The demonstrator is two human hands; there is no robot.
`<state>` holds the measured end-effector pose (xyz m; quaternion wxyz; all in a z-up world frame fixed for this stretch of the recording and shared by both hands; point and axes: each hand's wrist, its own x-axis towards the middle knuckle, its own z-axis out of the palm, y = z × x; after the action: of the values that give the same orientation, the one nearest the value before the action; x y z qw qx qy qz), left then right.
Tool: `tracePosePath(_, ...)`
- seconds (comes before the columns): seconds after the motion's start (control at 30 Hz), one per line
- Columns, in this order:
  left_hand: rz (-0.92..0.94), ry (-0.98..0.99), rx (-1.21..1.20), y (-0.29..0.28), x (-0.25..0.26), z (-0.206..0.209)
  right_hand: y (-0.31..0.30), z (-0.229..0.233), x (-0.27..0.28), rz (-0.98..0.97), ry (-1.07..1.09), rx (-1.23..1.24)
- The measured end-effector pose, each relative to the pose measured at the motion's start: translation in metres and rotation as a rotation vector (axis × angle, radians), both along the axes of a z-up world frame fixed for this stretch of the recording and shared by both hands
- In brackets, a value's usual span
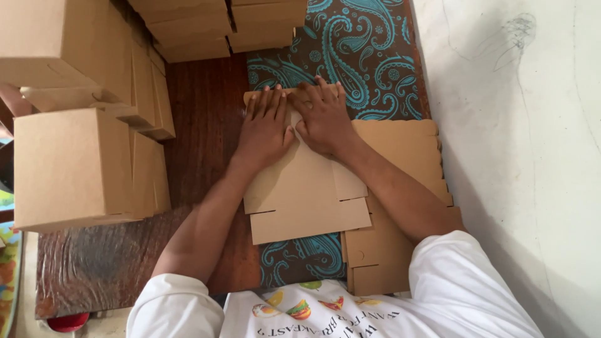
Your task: The person assembles a flat cardboard box by folding its sides and tucking the flaps into slots to form a three-dimensional container. After completing one box, they place it aside and begin folding another flat piece of cardboard.
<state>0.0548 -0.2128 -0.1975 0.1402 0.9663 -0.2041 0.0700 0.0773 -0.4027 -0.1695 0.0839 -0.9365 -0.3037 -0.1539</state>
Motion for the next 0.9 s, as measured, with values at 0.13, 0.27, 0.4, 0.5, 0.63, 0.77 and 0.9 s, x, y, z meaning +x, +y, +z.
tracePosePath(0.13,0.052,0.099,0.041,-0.002,0.001,0.011,-0.001,0.009,-0.004,-0.081,0.036,-0.037)
tracePosePath(0.27,0.189,0.217,0.077,0.003,-0.008,0.037,-0.018,0.0,0.0,-0.202,0.071,-0.133)
tracePosePath(0.4,0.304,0.235,0.1,0.017,-0.014,0.04,-0.031,0.007,0.0,-0.25,0.168,-0.175)
tracePosePath(0.5,0.286,0.237,0.045,0.022,-0.018,0.043,-0.046,0.001,0.006,-0.345,0.11,-0.2)
tracePosePath(0.63,0.273,0.155,0.024,0.018,-0.024,0.055,-0.047,0.011,0.012,-0.282,0.072,-0.135)
tracePosePath(0.77,0.169,-0.048,-0.048,0.0,-0.024,0.063,-0.02,0.057,0.006,-0.101,0.114,-0.053)
tracePosePath(0.9,-0.149,-0.124,0.105,-0.038,-0.026,0.003,-0.031,-0.008,0.07,-0.04,0.025,-0.092)
